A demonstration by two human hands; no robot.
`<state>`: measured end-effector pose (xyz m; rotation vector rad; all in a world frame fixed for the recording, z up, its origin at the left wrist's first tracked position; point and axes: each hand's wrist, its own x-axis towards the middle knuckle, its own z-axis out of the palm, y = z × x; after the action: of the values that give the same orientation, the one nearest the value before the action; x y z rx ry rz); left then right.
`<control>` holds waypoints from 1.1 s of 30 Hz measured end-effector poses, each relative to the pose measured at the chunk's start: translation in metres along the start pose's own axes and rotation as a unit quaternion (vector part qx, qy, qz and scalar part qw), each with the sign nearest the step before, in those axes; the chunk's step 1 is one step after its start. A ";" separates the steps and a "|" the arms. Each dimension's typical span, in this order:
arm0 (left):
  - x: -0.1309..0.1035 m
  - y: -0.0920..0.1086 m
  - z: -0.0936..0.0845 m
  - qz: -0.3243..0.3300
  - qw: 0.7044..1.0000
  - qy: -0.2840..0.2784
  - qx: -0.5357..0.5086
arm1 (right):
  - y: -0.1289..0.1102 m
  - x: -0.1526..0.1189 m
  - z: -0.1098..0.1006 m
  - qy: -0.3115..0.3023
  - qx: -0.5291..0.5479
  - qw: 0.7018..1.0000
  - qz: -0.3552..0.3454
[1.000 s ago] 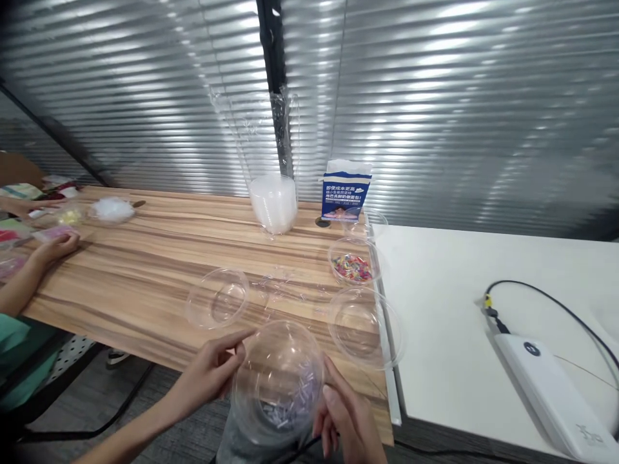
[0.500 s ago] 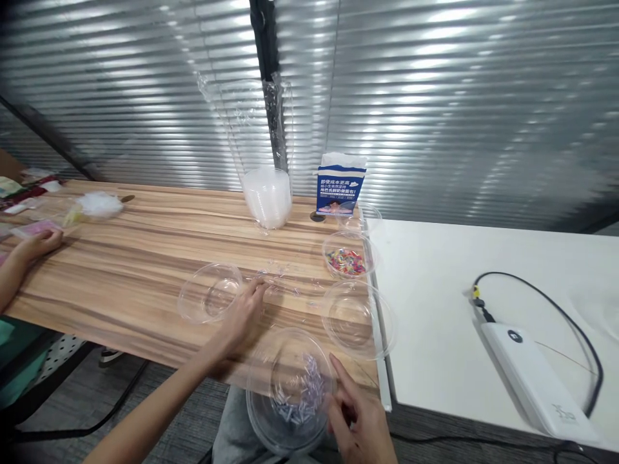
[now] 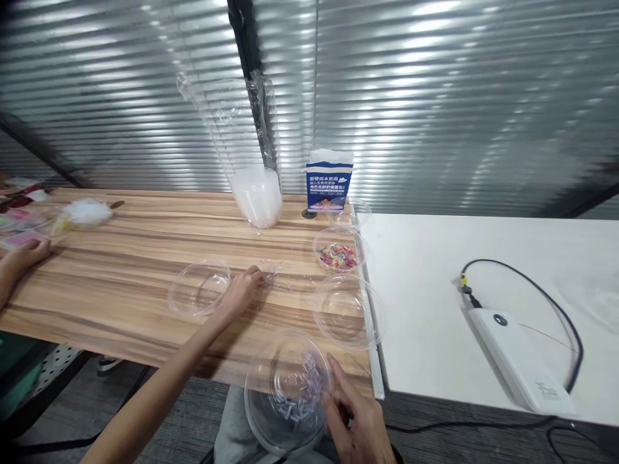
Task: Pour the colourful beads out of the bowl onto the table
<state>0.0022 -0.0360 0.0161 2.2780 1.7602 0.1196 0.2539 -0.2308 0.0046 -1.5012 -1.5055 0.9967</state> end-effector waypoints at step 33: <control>0.118 0.022 0.014 -0.013 0.995 0.056 -0.082 | 0.009 -0.008 0.007 -0.004 0.046 0.998 0.031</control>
<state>0.0574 0.0702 -0.0026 2.1701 1.7627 0.3799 0.2506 -0.2392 -0.0062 -1.4879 -1.4066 1.0962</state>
